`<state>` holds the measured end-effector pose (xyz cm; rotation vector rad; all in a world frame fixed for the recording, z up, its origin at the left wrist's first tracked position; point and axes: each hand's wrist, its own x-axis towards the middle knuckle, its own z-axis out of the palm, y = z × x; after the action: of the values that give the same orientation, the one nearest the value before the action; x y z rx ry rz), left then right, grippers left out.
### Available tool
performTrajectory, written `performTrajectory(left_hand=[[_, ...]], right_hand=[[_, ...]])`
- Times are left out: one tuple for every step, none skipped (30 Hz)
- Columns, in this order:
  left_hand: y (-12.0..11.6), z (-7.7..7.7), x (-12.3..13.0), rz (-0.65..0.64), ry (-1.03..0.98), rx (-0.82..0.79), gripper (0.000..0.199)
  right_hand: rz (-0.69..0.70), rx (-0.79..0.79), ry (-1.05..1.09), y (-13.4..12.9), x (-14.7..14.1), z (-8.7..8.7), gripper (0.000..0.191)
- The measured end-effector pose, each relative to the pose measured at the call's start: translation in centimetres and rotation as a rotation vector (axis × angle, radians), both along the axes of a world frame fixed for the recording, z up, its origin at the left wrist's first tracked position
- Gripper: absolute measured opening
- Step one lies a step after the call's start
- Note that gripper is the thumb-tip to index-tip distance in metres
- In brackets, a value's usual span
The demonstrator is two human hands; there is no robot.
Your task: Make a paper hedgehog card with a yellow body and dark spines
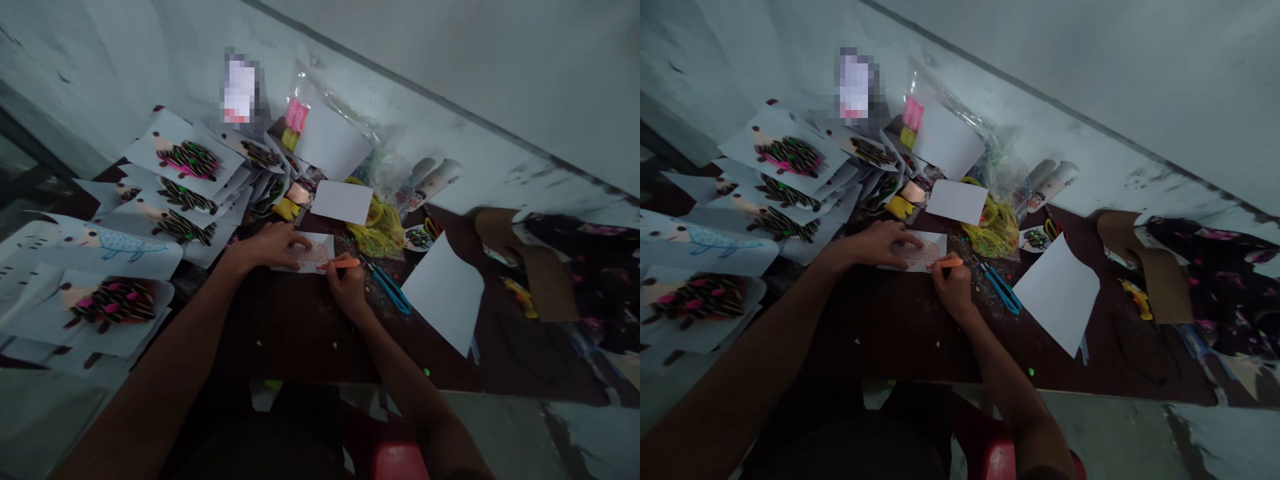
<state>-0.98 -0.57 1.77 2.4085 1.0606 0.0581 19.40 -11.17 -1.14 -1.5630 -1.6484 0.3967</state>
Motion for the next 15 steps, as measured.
performTrajectory(left_hand=[[0.0,-0.04,-0.01,0.002,-0.007,-0.001,0.053],[0.0,-0.09,-0.01,0.002,-0.012,-0.001,0.053],[-0.01,-0.13,-0.03,0.001,-0.016,0.0,0.053],[-0.01,-0.17,-0.04,0.0,-0.021,0.002,0.053],[-0.01,-0.19,-0.06,-0.001,-0.026,0.005,0.053],[-0.02,-0.19,-0.07,-0.002,-0.031,0.008,0.053],[-0.01,-0.18,-0.09,-0.003,-0.034,0.01,0.053],[-0.01,-0.15,-0.1,-0.003,-0.034,0.009,0.054],[0.0,-0.12,-0.11,-0.005,-0.03,0.005,0.054],[0.01,-0.08,-0.11,-0.008,-0.022,0.0,0.054],[0.01,-0.04,-0.1,-0.009,-0.015,-0.005,0.054],[0.01,-0.02,-0.09,-0.008,-0.01,-0.008,0.054],[0.01,0.0,-0.07,-0.004,-0.009,-0.01,0.054],[0.01,0.0,-0.05,0.0,-0.01,-0.009,0.054],[0.01,-0.01,-0.03,0.003,-0.012,-0.007,0.054]], right_hand=[[-0.001,0.006,-0.005,0.01,-0.01,0.05,0.018],[-0.005,0.012,-0.011,0.02,-0.02,0.1,0.019],[-0.01,0.017,-0.017,0.03,-0.03,0.13,0.019],[-0.015,0.019,-0.02,0.04,-0.04,0.15,0.019],[-0.019,0.02,-0.02,0.05,-0.06,0.16,0.019],[-0.021,0.021,-0.018,0.06,-0.07,0.17,0.019],[-0.022,0.025,-0.015,0.06,-0.08,0.17,0.02],[-0.023,0.029,-0.011,0.05,-0.09,0.18,0.02],[-0.026,0.035,-0.008,0.04,-0.11,0.2,0.02],[-0.031,0.044,-0.005,0.03,-0.13,0.22,0.02],[-0.037,0.054,-0.002,0.03,-0.14,0.25,0.02],[-0.042,0.065,-0.001,0.02,-0.16,0.29,0.02],[-0.045,0.075,0.001,0.03,-0.17,0.32,0.02],[-0.043,0.08,0.001,0.03,-0.17,0.34,0.02],[-0.039,0.081,0.0,0.04,-0.16,0.36,0.02]])
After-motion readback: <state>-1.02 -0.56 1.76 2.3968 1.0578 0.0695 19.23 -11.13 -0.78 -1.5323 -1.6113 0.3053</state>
